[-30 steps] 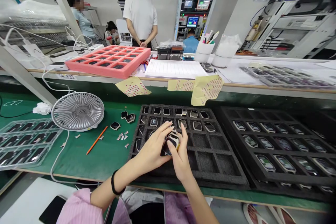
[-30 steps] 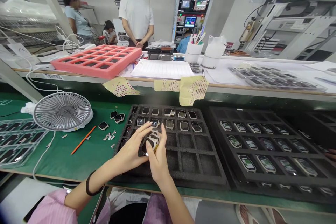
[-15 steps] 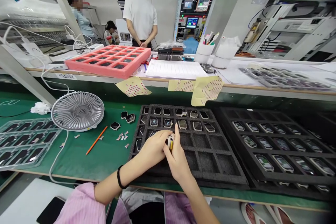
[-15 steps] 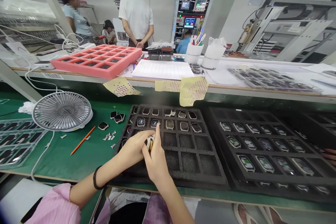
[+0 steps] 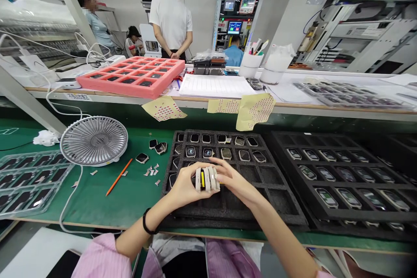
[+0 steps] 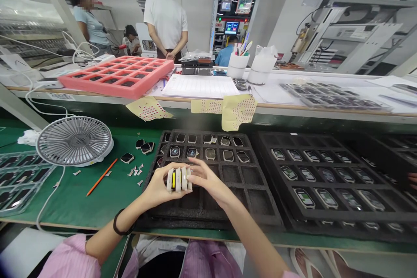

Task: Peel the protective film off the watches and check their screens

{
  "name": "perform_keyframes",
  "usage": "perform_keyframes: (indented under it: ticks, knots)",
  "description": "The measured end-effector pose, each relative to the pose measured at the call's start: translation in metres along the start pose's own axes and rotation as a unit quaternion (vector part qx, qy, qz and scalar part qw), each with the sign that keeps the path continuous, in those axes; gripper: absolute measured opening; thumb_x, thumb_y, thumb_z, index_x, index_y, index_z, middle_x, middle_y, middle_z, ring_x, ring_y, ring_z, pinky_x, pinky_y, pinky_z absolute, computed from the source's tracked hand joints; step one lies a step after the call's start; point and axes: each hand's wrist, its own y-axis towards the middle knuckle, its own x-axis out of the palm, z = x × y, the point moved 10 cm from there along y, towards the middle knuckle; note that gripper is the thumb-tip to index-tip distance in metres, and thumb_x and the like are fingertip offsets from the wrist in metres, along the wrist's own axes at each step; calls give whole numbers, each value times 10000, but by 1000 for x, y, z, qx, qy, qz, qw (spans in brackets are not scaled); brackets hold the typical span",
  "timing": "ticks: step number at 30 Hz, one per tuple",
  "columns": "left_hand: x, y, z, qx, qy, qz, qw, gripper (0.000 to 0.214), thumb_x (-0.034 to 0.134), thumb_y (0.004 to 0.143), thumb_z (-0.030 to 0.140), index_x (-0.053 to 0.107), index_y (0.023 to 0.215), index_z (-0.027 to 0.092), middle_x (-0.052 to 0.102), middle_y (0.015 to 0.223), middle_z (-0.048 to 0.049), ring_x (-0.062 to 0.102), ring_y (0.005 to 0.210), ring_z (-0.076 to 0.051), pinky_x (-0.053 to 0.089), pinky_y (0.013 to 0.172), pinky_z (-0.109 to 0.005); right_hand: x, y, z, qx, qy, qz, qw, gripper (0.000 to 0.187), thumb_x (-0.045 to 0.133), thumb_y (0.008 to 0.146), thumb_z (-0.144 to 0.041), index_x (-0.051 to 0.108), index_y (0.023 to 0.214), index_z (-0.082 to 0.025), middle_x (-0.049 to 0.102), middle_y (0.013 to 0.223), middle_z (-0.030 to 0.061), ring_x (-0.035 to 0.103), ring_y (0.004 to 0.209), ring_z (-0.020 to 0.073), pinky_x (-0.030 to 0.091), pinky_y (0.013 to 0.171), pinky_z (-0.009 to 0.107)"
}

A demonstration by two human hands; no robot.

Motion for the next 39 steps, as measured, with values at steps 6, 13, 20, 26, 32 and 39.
perform_keyframes:
  ticks: [6,13,20,26,32,39]
  knots:
    - [4,1,11,52,-7,6,999,471,790,602,251,620,1036,184,683,1055,-87,603,1070,-262,424,1010,-464,29,4,21,119,88,-138,979,548,834,554,-440,672,994,-157,707,908,60,659,766,164,499,648,254]
    - [8,2,3,53,52,-23,997,478,796,635,266,617,1073,200,630,1192,-112,521,1183,-280,405,1023,-481,19,7,25,127,61,-77,987,346,827,588,-303,694,862,-140,704,777,27,643,672,141,488,600,237]
    - [17,1,-3,-6,73,-76,994,533,797,633,251,592,1122,208,667,1156,-78,625,1052,-243,474,949,-388,20,7,26,122,51,-76,988,322,854,533,-271,708,782,-128,702,692,9,619,600,104,458,552,194]
    - [2,-2,-16,-57,41,-38,997,532,838,580,327,605,1038,190,688,1056,-70,661,950,-241,513,855,-350,6,7,23,97,74,-31,992,380,849,552,-276,711,877,-135,732,738,37,672,629,147,510,592,242]
    - [-21,-17,-75,-271,-215,34,938,448,759,669,407,512,974,190,476,707,72,465,468,-59,407,421,-189,-23,-5,19,69,97,19,993,416,843,598,-281,696,965,-151,743,932,108,707,866,269,535,820,410]
    - [-21,-21,-78,-319,-464,28,826,339,655,772,284,620,1080,146,442,797,4,412,606,-69,274,455,-180,-48,-29,23,21,84,82,993,419,845,604,-292,693,978,-182,744,954,116,702,892,299,514,865,467]
